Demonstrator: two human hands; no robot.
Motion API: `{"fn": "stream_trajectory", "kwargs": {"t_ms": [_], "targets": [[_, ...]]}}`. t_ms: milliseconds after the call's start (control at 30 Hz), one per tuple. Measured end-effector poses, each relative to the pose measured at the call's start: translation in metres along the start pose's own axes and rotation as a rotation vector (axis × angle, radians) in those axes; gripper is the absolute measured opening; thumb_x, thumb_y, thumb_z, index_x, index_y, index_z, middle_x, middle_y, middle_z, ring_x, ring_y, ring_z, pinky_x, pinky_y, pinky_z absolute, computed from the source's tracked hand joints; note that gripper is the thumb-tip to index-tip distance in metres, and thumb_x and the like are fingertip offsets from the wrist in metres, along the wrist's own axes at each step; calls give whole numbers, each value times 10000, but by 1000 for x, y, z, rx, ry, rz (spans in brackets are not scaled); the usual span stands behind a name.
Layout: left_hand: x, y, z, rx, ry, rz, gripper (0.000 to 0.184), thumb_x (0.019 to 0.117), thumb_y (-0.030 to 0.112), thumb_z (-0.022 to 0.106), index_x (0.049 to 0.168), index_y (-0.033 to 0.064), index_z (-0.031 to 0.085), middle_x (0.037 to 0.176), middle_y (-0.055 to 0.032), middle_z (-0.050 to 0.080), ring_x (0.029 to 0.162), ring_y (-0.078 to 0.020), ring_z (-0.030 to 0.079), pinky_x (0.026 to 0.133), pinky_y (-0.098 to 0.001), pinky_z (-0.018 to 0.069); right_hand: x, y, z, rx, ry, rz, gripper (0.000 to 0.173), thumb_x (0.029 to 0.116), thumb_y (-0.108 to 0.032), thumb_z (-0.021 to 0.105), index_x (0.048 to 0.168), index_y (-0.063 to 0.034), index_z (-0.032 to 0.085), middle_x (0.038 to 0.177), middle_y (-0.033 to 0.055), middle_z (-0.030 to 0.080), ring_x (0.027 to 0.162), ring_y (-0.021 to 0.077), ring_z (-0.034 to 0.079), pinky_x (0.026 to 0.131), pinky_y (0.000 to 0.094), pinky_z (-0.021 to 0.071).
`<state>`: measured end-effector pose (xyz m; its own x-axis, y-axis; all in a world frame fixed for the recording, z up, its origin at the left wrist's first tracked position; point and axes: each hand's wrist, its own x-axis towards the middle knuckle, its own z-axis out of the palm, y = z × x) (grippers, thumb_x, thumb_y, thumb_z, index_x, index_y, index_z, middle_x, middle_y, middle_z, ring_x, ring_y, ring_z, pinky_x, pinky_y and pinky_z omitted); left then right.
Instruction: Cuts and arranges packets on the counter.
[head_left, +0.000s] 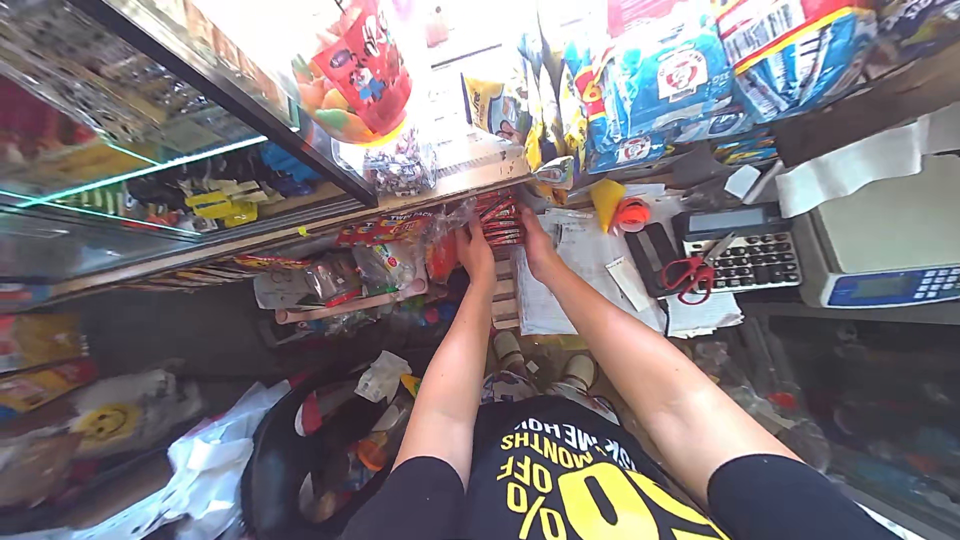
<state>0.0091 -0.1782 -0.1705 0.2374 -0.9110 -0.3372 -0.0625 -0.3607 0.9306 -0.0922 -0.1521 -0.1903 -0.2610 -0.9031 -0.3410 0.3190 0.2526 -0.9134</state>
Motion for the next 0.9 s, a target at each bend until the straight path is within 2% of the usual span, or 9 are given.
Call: {"fn": "stream_trajectory", "kwargs": {"t_ms": [133,200,300,433,500,633,700,833,900], "targets": [[11,9,8,49,106,-100,499,999,367,674,1343,11,607,1295,-212,643,1240,-310,586,1066,-503,444,-17,-1,1,36,178,89,566,1120,-392,274,1544,-32,383,1606,157,378,1485,239,357,1218,443,288],[14,12,9,65,103,-110,489,952,305,738,1320,5,618,1271,-207,653,1215,-309,600,1040,-510,466,-36,0,3,55,270,190,557,1108,-411,349,1529,-46,366,1566,169,412,1435,282,411,1161,485,356],[16,14,5,81,67,-116,515,922,268,773,1328,-2,605,1278,-210,647,1221,-305,597,1038,-512,471,-53,-6,9,243,366,370,539,1111,-360,390,1544,-51,300,1523,198,427,1344,301,502,1074,436,454],[16,21,1,88,21,-147,505,913,186,766,1343,-6,586,1301,-221,628,1231,-318,589,1038,-519,471,-56,-18,16,484,312,548,539,1118,-352,368,1559,-61,259,1519,211,419,1270,292,569,1016,367,509],[14,22,1,69,10,-153,459,924,154,735,1329,-8,594,1288,-221,631,1216,-314,592,1024,-516,478,-54,-18,19,395,305,492,517,1112,-289,415,1556,-89,241,1510,210,427,1264,295,578,1012,388,517],[10,21,0,43,-51,-79,519,959,281,729,1366,-4,579,1329,-206,622,1262,-282,573,1072,-484,454,-48,-7,15,29,282,153,550,1068,-243,509,1567,-107,324,1617,153,330,1431,326,400,1113,555,385],[9,19,-3,83,-95,-39,629,922,264,776,1426,-5,513,1385,-217,585,1314,-284,546,1112,-471,439,-44,-5,13,-26,242,100,533,1082,-271,478,1572,-114,341,1632,156,308,1437,332,395,1121,554,378],[14,13,-3,179,-93,-53,637,874,185,816,1404,-16,526,1353,-232,604,1285,-307,571,1091,-488,456,-41,-5,14,-28,231,111,444,1081,-251,475,1498,-105,425,1574,149,396,1335,293,490,1050,498,431],[15,14,-5,164,-107,-70,626,886,191,804,1408,-10,524,1362,-228,598,1285,-305,569,1089,-489,457,-41,-4,13,-14,228,116,448,1071,-224,499,1496,-107,423,1583,141,387,1353,289,482,1069,495,424]]}}
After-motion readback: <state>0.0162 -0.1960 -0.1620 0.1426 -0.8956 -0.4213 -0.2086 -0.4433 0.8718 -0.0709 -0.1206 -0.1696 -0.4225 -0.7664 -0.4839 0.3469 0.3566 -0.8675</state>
